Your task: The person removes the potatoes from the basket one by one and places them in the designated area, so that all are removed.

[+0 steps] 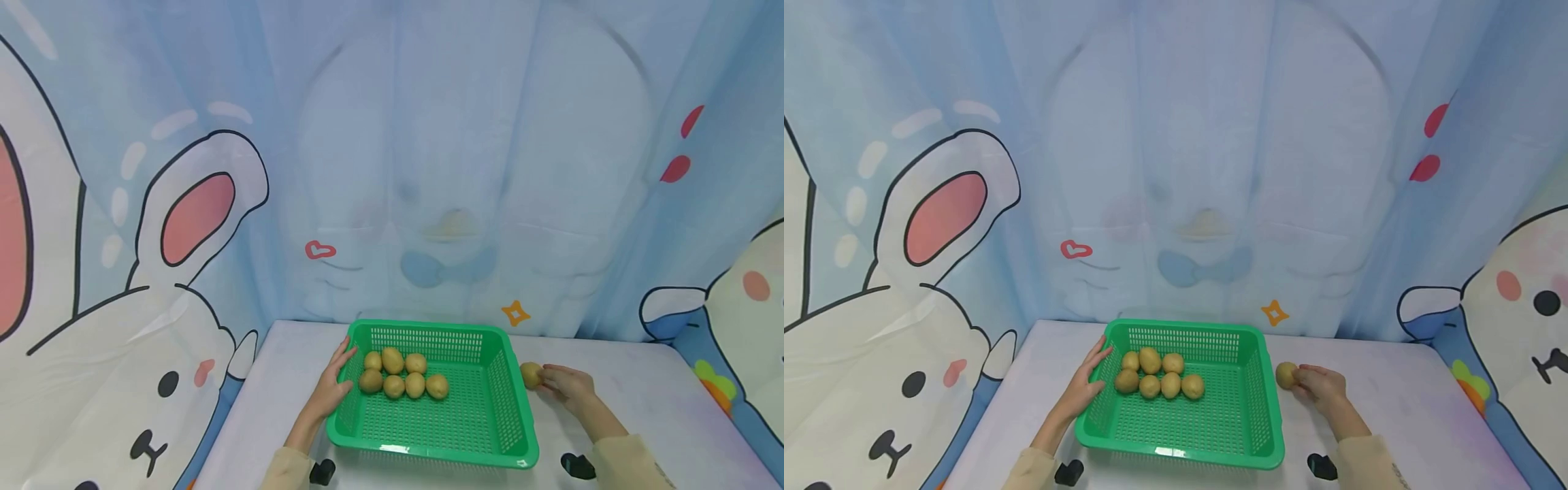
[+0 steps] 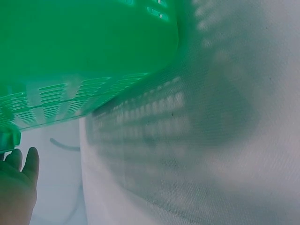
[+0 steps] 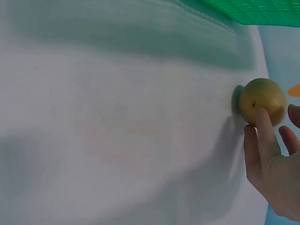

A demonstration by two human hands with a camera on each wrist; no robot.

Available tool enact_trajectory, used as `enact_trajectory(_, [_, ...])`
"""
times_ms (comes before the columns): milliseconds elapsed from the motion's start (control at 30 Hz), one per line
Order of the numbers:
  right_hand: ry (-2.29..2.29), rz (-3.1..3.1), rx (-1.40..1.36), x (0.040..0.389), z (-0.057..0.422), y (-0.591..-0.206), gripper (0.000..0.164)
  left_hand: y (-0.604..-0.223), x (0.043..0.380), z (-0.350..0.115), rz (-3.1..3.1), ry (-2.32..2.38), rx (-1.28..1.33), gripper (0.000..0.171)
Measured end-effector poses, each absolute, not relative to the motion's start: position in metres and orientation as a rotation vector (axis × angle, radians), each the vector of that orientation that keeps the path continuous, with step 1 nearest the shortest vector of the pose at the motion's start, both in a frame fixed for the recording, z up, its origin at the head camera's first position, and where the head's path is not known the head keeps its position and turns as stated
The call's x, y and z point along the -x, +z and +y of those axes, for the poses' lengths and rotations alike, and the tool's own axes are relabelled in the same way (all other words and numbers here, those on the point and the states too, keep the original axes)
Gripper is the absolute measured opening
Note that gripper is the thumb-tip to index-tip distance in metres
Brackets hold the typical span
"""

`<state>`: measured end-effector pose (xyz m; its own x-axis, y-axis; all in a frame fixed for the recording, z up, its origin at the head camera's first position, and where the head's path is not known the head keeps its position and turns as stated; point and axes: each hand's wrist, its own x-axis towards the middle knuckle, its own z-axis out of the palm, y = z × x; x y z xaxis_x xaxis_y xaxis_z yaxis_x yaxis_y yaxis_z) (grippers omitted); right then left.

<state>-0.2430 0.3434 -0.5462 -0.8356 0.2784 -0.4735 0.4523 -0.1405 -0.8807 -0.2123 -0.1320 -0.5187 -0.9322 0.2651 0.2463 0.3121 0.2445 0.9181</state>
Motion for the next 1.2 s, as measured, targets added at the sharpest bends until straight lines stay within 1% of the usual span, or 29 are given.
enact_trajectory(67, [-2.137, 1.982, -0.869, 0.242, 0.344, -0.539, 0.049, -0.518, 0.212, -0.131, -2.447, -1.816, 0.568, 0.069])
enact_trajectory(200, [-2.205, 1.908, -0.818, 0.241, 0.346, -0.522, 0.051, -0.515, 0.210, -0.132, -2.453, -1.810, 0.572, 0.068])
enact_trajectory(267, [-2.220, 1.873, -0.766, 0.241, 0.345, -0.513, 0.051, -0.515, 0.210, -0.132, -2.458, -1.804, 0.573, 0.068])
enact_trajectory(333, [-2.236, 1.827, -0.694, 0.241, 0.342, -0.503, 0.056, -0.516, 0.211, -0.133, -2.457, -1.798, 0.572, 0.069])
enact_trajectory(467, [-2.263, 1.774, -0.545, 0.243, 0.328, -0.485, 0.065, -0.529, 0.219, -0.133, -2.444, -1.790, 0.555, 0.070])
enact_trajectory(533, [-2.274, 1.759, -0.474, 0.243, 0.319, -0.478, 0.068, -0.538, 0.224, -0.134, -2.447, -1.777, 0.553, 0.071])
enact_trajectory(633, [-2.245, 1.807, -0.388, 0.244, 0.306, -0.470, 0.067, -0.547, 0.229, -0.136, -2.457, -1.757, 0.570, 0.072])
enact_trajectory(767, [-2.194, 1.893, -0.305, 0.244, 0.291, -0.463, 0.065, -0.551, 0.231, -0.138, -2.464, -1.767, 0.589, 0.072])
enact_trajectory(933, [-2.198, 1.933, -0.304, 0.245, 0.274, -0.457, 0.061, -0.549, 0.230, -0.138, -2.478, -1.786, 0.579, 0.073])
enact_trajectory(1200, [-2.119, 1.956, -0.170, 0.251, 0.239, -0.461, 0.059, -0.545, 0.229, -0.135, -2.459, -1.793, 0.570, 0.071])
